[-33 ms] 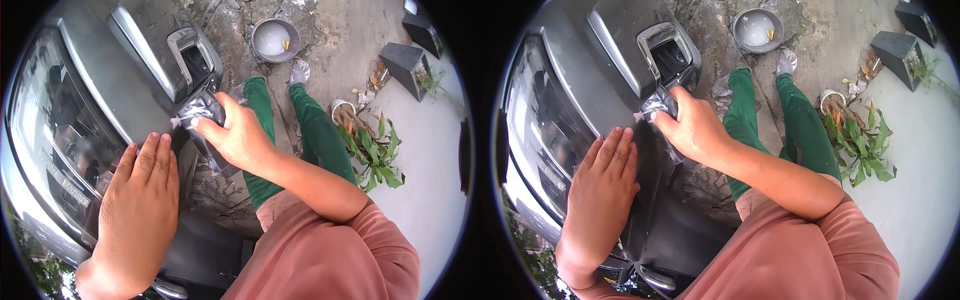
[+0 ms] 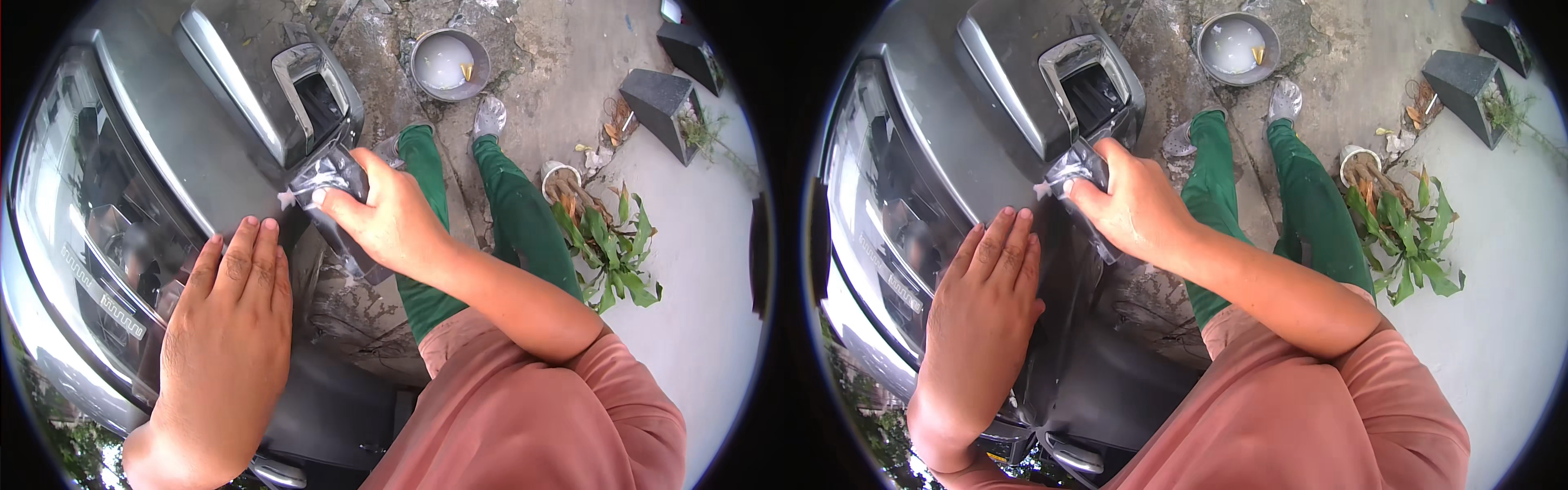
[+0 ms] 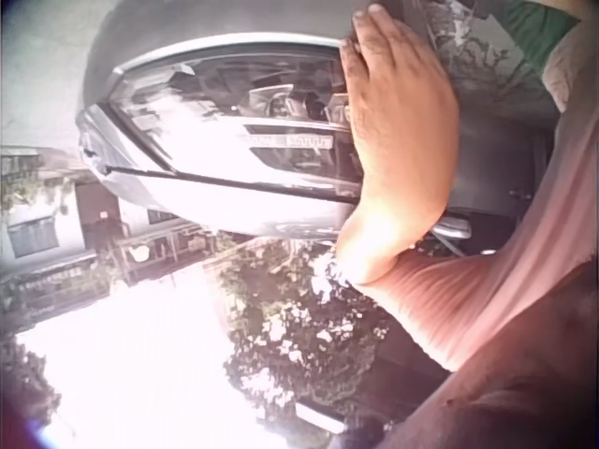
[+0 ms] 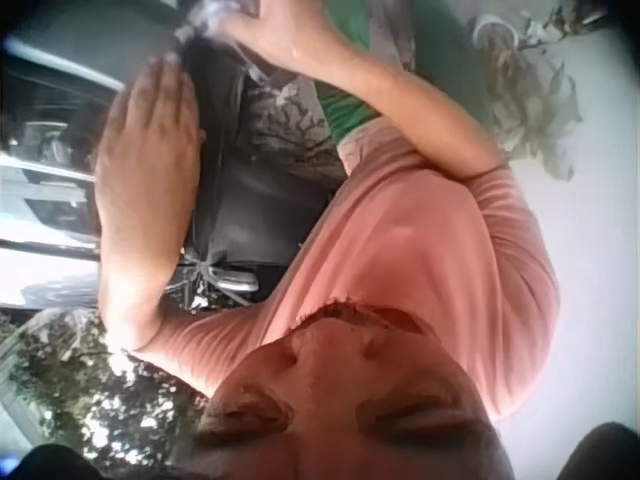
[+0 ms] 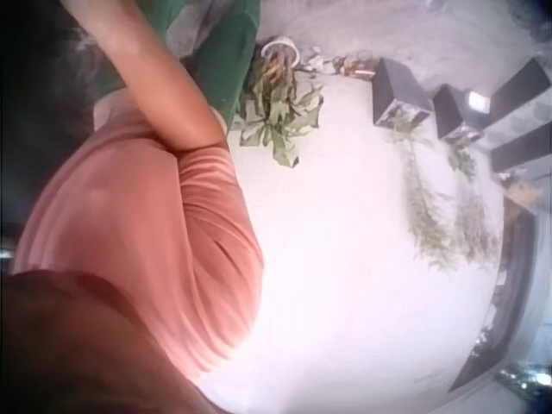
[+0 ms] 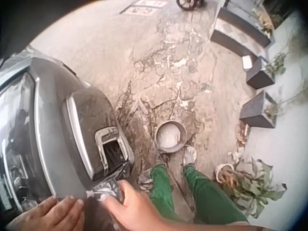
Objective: The person wets sandpaper in a bucket of water, wraps it around a sanding block, and wet-sands the corner of a car bumper, repeatedly dipping the sandpaper into the water and feeling the bumper surface by hand.
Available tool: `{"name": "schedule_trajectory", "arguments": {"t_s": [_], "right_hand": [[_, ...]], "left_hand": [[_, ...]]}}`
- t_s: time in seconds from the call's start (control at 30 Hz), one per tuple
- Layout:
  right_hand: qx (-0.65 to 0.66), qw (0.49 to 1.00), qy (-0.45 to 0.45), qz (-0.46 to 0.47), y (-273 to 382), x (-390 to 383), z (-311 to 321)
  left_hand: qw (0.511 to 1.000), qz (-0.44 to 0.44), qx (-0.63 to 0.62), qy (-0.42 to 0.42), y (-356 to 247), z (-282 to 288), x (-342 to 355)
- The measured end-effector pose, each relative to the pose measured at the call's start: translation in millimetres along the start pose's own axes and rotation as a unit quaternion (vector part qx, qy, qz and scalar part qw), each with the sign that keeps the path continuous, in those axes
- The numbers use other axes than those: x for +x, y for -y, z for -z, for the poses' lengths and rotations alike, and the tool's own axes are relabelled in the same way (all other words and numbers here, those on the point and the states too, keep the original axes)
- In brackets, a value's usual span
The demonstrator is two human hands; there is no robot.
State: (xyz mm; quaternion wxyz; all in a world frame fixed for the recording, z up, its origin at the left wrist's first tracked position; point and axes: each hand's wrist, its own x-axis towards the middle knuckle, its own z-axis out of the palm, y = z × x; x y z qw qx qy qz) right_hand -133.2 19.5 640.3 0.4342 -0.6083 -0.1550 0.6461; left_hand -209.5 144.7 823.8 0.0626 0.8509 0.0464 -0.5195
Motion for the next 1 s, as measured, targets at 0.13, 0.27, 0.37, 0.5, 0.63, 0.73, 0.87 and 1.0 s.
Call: {"name": "schedule_trajectory", "arguments": {"t_s": [0.13,0.27,0.37,0.5,0.63,0.73,0.87,1.0], "right_hand": [[-0.027,0.999,-0.011,0.021,-1,5,-6],[0.016,1.000,0.018,-0.019,2,10,5],[0.000,1.000,-0.007,0.022,5,-5,-3],[0.005,0.998,0.032,-0.047,-3,9,5],[0.034,0.997,0.022,0.064,-3,-8,-1],[-0.016,0.999,0.036,-0.012,0,12,9],[0.030,0.999,0.024,0.025,-3,-6,3],[0.006,1.000,0.027,0.003,1,4,2]], "left_hand": [[1.000,-0.010,-0.019,0.023,-4,6,-19],[1.000,-0.011,-0.001,0.019,-1,4,-10],[1.000,-0.006,0.004,0.015,-4,1,-14],[0.999,-0.020,0.014,0.026,-3,6,-13],[1.000,-0.023,0.003,0.015,-5,0,-14],[1.000,-0.022,0.003,0.021,-3,5,-13],[1.000,-0.025,0.007,0.018,-3,6,-15],[1.000,-0.010,0.009,0.017,1,4,-7]]}}
